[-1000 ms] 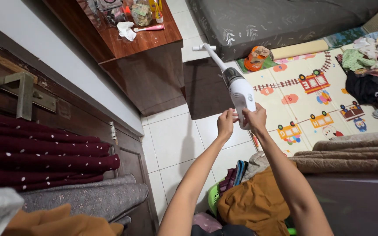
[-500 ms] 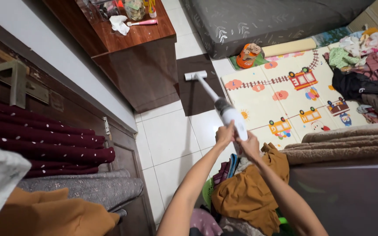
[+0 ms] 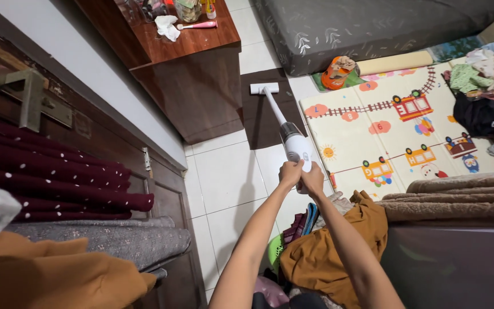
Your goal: The person is vacuuming the floor in a bedroom using a handheld vacuum cleaner.
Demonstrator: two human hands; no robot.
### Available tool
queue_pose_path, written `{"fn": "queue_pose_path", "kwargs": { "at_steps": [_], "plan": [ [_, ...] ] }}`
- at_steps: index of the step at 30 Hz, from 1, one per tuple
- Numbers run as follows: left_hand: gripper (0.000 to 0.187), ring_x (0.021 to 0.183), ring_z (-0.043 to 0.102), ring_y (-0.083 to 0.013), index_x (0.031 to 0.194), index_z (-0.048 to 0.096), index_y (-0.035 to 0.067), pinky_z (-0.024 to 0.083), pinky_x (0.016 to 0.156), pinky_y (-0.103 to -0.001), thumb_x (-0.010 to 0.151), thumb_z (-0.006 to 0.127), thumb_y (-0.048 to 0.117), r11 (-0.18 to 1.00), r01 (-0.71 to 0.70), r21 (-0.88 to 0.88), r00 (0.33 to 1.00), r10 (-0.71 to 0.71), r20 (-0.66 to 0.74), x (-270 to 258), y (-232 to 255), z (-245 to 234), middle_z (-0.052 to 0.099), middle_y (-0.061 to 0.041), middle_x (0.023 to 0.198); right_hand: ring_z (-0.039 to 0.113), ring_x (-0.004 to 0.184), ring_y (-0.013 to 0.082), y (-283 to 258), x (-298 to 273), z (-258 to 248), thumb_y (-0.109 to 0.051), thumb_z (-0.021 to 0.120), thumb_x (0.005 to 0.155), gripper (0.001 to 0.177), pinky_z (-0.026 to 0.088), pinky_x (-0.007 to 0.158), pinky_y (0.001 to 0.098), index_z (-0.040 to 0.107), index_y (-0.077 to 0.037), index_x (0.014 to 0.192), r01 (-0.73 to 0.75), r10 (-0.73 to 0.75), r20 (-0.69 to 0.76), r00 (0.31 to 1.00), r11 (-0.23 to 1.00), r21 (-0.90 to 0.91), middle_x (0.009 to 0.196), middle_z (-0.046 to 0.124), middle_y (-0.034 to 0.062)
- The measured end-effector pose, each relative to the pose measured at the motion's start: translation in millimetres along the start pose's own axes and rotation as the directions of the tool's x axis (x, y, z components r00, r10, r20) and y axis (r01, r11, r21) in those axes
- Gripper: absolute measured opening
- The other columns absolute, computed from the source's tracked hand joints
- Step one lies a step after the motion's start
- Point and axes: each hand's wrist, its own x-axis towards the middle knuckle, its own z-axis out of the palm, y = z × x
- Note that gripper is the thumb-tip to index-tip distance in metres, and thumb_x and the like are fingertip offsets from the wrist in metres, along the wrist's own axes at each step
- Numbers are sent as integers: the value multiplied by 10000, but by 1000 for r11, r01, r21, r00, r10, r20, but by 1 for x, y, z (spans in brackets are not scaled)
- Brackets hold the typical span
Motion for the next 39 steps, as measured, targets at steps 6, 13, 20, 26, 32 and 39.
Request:
{"fn": "queue_pose_path", "kwargs": {
  "at_steps": [6,13,20,26,32,39],
  "plan": [
    [738,733,736,-332,878,757,-55,591,660,-413,943,557,652,990,118,-74,984,-106,143,-24,-4,-11,749,-201,817,744,909,369,28,-35,-24,-389,820,752,611,577,805,445,613,24,1152,53,-40,62,997,973,-223,984,741,254],
    [849,604,728,-302,895,714,-109,604,517,-351,942,517,715,960,236,-151,933,-180,312,-38,-10,-4,741,-236,814,736,928,397,46,-54,-24,-345,792,726,616,568,807,470,600,24,1180,56,-58,-1,998,965,-257,994,741,268],
    [713,1079,670,-385,1165,728,40,503,951,-461,953,432,653,998,47,-34,998,-46,32,-21,-7,-25,718,-196,1101,725,959,403,25,32,50,-443,772,783,590,560,850,478,651,12,1138,37,-45,-58,997,991,-131,1012,734,260],
    [673,1068,707,-326,1189,721,6,528,943,-423,1026,405,577,982,-64,-178,997,55,-57,-4,1,-50,757,-184,1110,730,767,290,-16,87,57,-263,769,768,380,572,702,405,699,23,1007,118,-113,-76,991,991,66,865,744,205],
    [558,977,753,-243,1237,640,-78,597,894,-337,1089,445,423,794,-153,-589,975,217,38,-5,15,-41,754,-199,1091,585,515,187,-41,84,0,-61,710,789,174,477,448,365,649,79,872,-67,83,-11,997,874,482,686,635,131],
    [497,843,750,-213,1190,670,-90,608,775,-307,1090,478,357,755,-239,-611,938,342,56,-33,43,-14,756,-190,1006,533,457,164,-64,31,-71,4,648,812,103,455,389,365,619,93,853,-94,67,66,996,767,635,635,581,113]
  ]
}}
